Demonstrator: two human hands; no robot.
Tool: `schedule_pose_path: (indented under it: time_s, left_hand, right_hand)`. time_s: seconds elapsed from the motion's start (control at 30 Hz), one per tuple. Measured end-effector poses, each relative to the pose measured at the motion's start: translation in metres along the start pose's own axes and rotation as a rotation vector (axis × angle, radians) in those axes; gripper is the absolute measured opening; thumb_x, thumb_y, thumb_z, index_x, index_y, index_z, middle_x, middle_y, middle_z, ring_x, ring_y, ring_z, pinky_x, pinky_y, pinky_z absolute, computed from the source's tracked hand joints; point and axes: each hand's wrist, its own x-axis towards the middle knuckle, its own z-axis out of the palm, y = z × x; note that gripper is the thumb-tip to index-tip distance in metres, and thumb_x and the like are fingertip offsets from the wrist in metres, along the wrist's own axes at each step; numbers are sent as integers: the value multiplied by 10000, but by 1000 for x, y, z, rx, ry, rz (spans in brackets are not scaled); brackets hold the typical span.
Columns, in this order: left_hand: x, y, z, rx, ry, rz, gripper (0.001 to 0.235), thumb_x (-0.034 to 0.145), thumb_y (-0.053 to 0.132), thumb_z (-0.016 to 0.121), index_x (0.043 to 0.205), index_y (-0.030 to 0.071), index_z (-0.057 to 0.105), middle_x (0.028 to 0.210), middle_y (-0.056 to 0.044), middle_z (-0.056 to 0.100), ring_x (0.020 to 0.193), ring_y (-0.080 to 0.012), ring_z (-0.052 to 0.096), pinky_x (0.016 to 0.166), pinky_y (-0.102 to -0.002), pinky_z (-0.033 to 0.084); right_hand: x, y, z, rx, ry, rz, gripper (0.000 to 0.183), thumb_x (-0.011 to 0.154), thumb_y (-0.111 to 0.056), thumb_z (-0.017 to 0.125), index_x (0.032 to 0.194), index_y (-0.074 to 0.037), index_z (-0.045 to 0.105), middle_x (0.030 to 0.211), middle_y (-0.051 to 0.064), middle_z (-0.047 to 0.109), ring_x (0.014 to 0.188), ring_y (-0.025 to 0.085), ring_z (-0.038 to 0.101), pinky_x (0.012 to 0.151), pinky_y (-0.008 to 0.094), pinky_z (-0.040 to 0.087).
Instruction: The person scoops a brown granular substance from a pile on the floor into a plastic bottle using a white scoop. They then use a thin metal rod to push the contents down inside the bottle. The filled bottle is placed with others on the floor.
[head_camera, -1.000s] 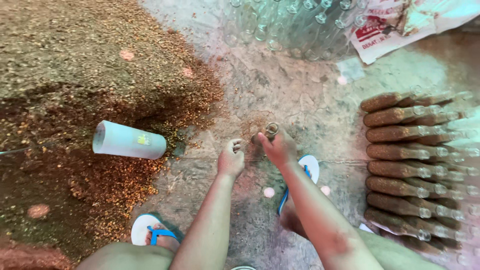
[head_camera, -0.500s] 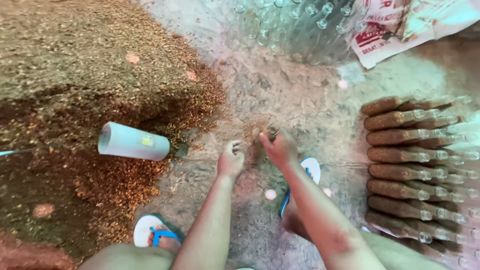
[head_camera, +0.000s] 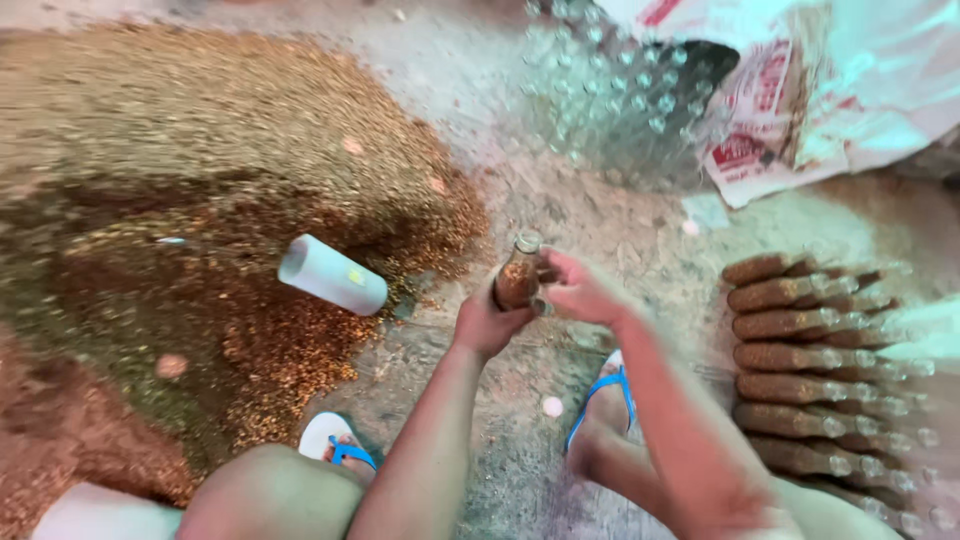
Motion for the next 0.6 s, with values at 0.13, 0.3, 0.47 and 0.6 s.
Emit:
schedule_pose_path:
  time_s: [0.13, 0.3, 0.47, 0.6]
  left_hand:
    - [-12, 7, -15, -79, 37, 87, 796, 599, 462, 865, 1318, 208, 638, 1310, -120, 690, 1321, -324, 586, 1167, -457, 467]
    - [-37, 18, -46, -125, -27, 245, 764, 608, 357, 903, 1319, 239, 651, 1263, -87, 719, 1299, -306, 610, 1099, -472, 508]
    - [-58, 23, -85, 4, 13, 290, 781, 610, 353, 908, 1325, 200, 633, 1295, -131, 698, 1314, -349, 590, 1114, -505, 487]
    - [-82, 33, -107, 177, 27, 220, 772, 649, 379, 903, 1343, 245, 591, 1306, -92, 696, 1310, -313, 597, 1120, -475, 486]
  right_hand:
    - [1, -89, 4, -27, -37, 0, 602, 761, 119, 527, 1345, 18, 627, 1196, 74, 686, 1096, 198, 658, 878, 295, 577]
    - [9, -170, 30, -412, 23, -4, 235, 792, -242, 833, 993, -129, 789, 660, 34, 690, 596, 131, 664, 541, 274, 547]
    - [7, -197, 68, -637, 86, -59, 236, 788, -454, 835, 900, -254, 777, 691, -44, 689, 692, 109, 661, 634, 301, 543]
    - [-24, -214, 91, -617, 218, -165, 364, 788, -494, 861, 762, -164, 709, 605, 0, 629, 630, 134, 594, 580, 310, 494]
